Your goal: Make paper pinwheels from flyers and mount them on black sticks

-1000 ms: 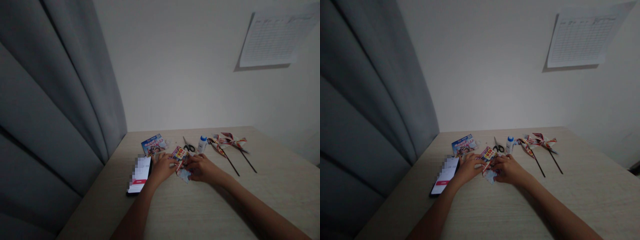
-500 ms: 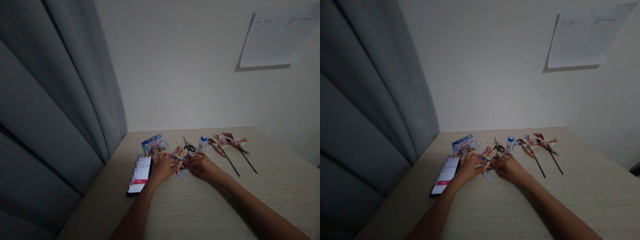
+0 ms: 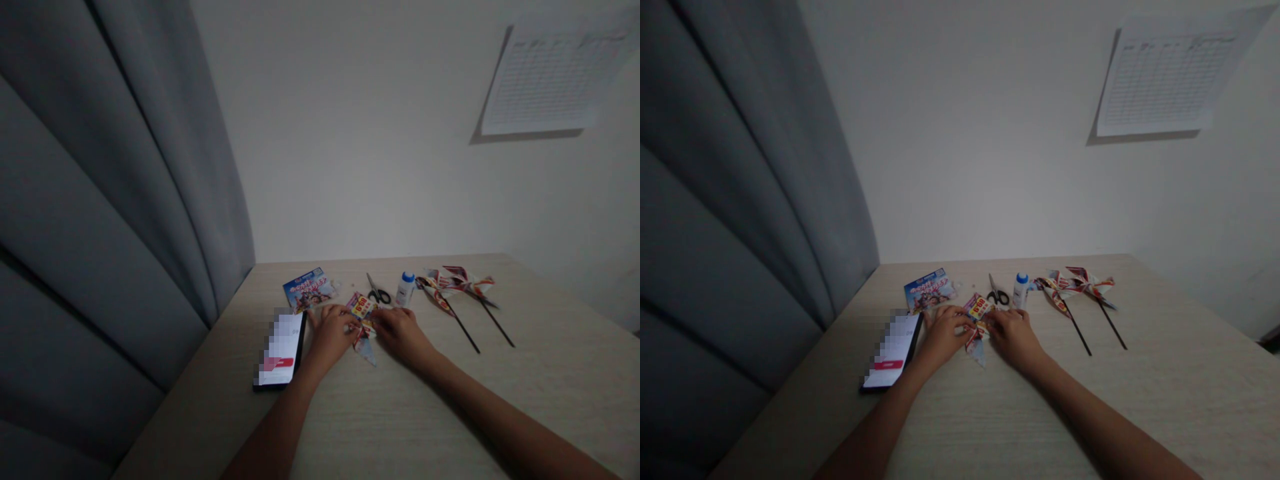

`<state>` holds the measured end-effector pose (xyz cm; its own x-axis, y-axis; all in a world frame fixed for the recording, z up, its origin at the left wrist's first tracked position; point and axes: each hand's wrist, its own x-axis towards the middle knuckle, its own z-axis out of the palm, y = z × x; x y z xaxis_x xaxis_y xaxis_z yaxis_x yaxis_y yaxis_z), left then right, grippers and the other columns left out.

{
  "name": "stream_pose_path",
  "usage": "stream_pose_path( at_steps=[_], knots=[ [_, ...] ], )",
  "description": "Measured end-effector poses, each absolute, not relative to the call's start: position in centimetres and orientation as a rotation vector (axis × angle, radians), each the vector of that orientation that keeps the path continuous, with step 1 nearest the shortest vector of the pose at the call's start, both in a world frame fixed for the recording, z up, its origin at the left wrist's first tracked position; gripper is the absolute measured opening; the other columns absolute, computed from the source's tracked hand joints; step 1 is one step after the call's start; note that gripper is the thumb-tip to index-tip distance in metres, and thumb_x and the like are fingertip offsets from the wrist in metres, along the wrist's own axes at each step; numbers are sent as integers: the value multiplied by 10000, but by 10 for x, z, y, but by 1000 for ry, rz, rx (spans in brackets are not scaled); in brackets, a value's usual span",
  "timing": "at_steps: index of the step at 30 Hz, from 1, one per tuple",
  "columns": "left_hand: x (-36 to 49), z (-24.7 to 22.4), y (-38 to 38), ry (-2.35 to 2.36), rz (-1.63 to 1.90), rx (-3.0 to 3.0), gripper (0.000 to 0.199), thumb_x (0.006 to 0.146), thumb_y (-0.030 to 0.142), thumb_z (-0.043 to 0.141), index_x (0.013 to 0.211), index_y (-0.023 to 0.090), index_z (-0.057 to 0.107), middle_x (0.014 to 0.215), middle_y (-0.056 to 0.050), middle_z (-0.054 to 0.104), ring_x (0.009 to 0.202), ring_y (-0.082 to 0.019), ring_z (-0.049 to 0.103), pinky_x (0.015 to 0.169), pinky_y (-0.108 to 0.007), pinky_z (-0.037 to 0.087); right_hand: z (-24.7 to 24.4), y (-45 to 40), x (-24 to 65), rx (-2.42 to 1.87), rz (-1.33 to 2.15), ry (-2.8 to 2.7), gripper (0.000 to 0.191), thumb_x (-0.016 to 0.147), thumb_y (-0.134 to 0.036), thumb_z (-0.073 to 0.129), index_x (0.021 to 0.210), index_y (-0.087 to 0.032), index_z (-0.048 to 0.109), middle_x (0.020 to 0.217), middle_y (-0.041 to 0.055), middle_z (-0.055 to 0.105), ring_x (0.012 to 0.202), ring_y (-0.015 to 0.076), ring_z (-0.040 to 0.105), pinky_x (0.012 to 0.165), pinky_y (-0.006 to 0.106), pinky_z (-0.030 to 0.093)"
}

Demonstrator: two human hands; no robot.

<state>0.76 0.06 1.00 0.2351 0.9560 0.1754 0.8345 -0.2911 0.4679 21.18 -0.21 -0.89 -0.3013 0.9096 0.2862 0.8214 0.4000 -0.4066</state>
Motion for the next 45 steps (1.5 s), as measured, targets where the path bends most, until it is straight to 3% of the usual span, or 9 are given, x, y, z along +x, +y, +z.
stream_pose_path(
  at_steps=[6, 18, 28, 36, 41, 45],
  knots=[
    [8, 8, 2, 1663, 628, 2209, 179, 827, 316, 696, 1005, 324, 715, 1208, -17, 666, 1247, -279, 469, 1136, -679, 46, -3, -7, 209, -1481, 176, -2247, 234, 958, -243, 525, 1079, -288, 721, 1026, 47, 719, 1020, 221, 612, 978, 429, 329],
    [6, 5, 1, 1629, 589, 2296, 229, 882, 374, 642, 1087, 444, 714, 1246, 13, 628, 1264, -276, 441, 1124, -717, -10, -2, -10, 206, -1561, 62, -2306, 265, 984, -309, 494, 1091, -289, 736, 1035, 81, 685, 1029, 248, 583, 1005, 486, 282],
    [2, 8, -1, 1608, 506, 2396, 241, 928, 445, 561, 1128, 484, 690, 1308, 22, 602, 1290, -302, 406, 1094, -761, -79, 0, -10, 212, -1445, 109, -2352, 298, 973, -404, 511, 1205, -341, 686, 1078, 80, 656, 1063, 244, 577, 1036, 512, 255],
    [4, 15, -2, 1602, 430, 2477, 265, 936, 401, 551, 1148, 492, 682, 1295, 20, 620, 1333, -327, 359, 1076, -762, -145, 3, -9, 216, -1412, 106, -2430, 322, 973, -373, 515, 1268, -385, 645, 1056, 76, 643, 1041, 252, 563, 1008, 531, 257],
    [4, 13, -1, 1608, 440, 2477, 274, 945, 440, 524, 1170, 492, 671, 1377, 29, 573, 1379, -351, 313, 1082, -767, -129, 1, -9, 215, -1408, 66, -2421, 309, 978, -373, 521, 1262, -403, 641, 1061, 62, 650, 1056, 251, 557, 1022, 534, 246],
    [2, 10, 1, 1613, 370, 2420, 292, 946, 431, 519, 1197, 506, 646, 1427, 42, 533, 1380, -338, 322, 1100, -770, -45, -2, -7, 216, -1407, 63, -2421, 303, 969, -357, 546, 1251, -405, 648, 1092, 64, 656, 1076, 252, 549, 1024, 527, 250]
  ],
)
